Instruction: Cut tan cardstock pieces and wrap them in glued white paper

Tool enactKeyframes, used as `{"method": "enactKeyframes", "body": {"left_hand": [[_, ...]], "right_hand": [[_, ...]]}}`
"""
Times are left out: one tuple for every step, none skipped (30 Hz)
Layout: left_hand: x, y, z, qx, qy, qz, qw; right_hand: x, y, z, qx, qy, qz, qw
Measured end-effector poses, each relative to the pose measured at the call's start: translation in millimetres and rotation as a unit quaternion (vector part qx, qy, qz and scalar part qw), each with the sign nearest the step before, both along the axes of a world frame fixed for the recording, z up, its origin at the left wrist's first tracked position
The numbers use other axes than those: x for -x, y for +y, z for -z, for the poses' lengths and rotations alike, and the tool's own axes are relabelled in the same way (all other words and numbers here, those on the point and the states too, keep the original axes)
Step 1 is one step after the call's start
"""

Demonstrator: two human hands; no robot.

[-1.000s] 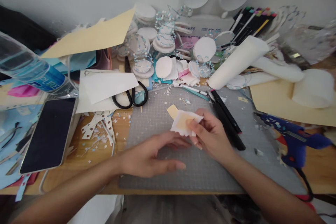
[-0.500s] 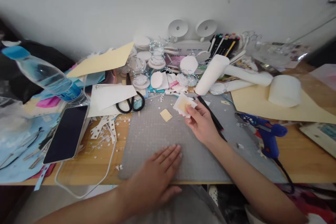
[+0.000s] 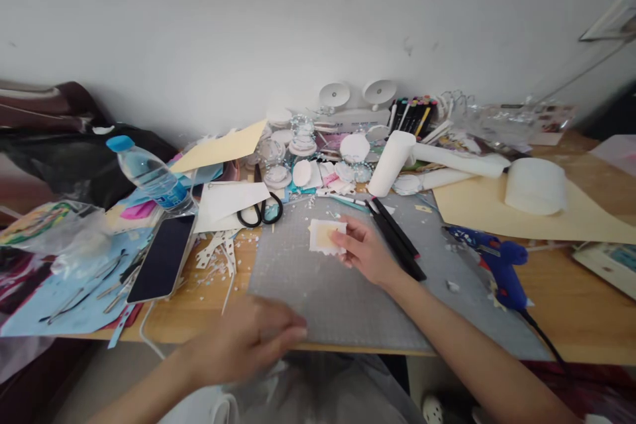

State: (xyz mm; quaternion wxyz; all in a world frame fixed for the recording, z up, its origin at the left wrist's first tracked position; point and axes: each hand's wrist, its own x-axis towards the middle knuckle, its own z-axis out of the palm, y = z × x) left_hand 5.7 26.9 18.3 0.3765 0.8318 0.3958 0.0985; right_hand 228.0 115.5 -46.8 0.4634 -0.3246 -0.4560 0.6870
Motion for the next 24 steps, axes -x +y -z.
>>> {"method": "enactKeyframes", "body": {"left_hand": [[2.2,5.9,-4.3,0.007,-0.007,-0.06,0.998],[3.3,13.0,-7.2,0.018,-0.017,-0.123,0.992],[3.1,20.8,-8.6,0.028,-0.043,-0.176,0.983],[1.8,29.0,-8.4,0.053,-0.081,-0.209,0.973],[-0.7,37.2,-6.7,0.076,-0.133,-0.227,0.962],[-4.0,45.0,-3.7,0.1,-0.185,-0.232,0.95],[-7.8,52.2,0.4,0.118,-0.227,-0.224,0.94],[-11.8,58.6,5.1,0.133,-0.254,-0.214,0.934],[-15.5,64.2,10.2,0.143,-0.264,-0.208,0.931],[-18.5,69.0,15.4,0.156,-0.268,-0.203,0.929],[-20.7,73.2,20.6,0.174,-0.271,-0.2,0.925],[-21.8,76.9,25.8,0.194,-0.275,-0.199,0.92],[-22.0,80.3,30.9,0.213,-0.283,-0.198,0.914],[-21.2,83.4,36.0,0.231,-0.292,-0.197,0.907],[-19.8,86.2,41.1,0.243,-0.298,-0.196,0.902],[-18.1,88.6,46.1,0.25,-0.303,-0.196,0.899],[-16.3,90.6,50.9,0.255,-0.307,-0.197,0.896],[-14.5,92.2,55.3,0.26,-0.312,-0.199,0.892],[-13.0,93.2,59.2,0.268,-0.317,-0.202,0.887],[-11.7,93.8,62.4,0.275,-0.326,-0.205,0.881],[-10.7,94.0,64.8,0.283,-0.336,-0.209,0.874],[-9.8,94.0,66.5,0.29,-0.349,-0.212,0.866],[-9.1,93.8,67.5,0.295,-0.361,-0.215,0.858],[-8.4,93.5,68.0,0.298,-0.372,-0.215,0.852]], "right_hand": [[-0.1,-1.4,-0.7,-0.005,0.0,-0.009,1.0],[0.0,-2.8,-1.3,-0.009,-0.001,-0.018,1.0],[0.2,-4.0,-2.0,-0.012,-0.003,-0.028,1.0],[0.7,-5.2,-2.6,-0.015,-0.006,-0.038,0.999],[1.4,-6.3,-3.1,-0.018,-0.01,-0.048,0.999],[2.3,-7.3,-3.7,-0.019,-0.014,-0.057,0.998],[3.3,-8.3,-4.1,-0.019,-0.02,-0.065,0.998],[4.4,-9.2,-4.4,-0.018,-0.029,-0.072,0.997],[5.5,-10.0,-4.4,-0.018,-0.038,-0.078,0.996],[6.6,-10.6,-3.9,-0.017,-0.045,-0.082,0.995],[7.6,-10.9,-3.0,-0.016,-0.051,-0.085,0.995],[8.5,-11.0,-1.6,-0.013,-0.057,-0.086,0.995],[9.3,-10.7,0.2,-0.01,-0.062,-0.084,0.994],[10.1,-10.1,2.4,-0.006,-0.07,-0.079,0.994],[10.9,-9.3,4.8,-0.001,-0.079,-0.073,0.994],[11.7,-8.2,7.2,0.004,-0.089,-0.067,0.994],[12.5,-6.9,9.6,0.01,-0.095,-0.063,0.993],[13.3,-5.6,11.7,0.016,-0.097,-0.062,0.993],[14.0,-4.4,13.6,0.022,-0.096,-0.064,0.993],[14.6,-3.3,15.0,0.029,-0.091,-0.069,0.993],[15.0,-2.5,16.1,0.035,-0.086,-0.076,0.993],[15.3,-1.9,16.9,0.039,-0.082,-0.082,0.992],[15.5,-1.6,17.3,0.042,-0.08,-0.088,0.992],[15.5,-1.5,17.4,0.045,-0.078,-0.091,0.992]]}}
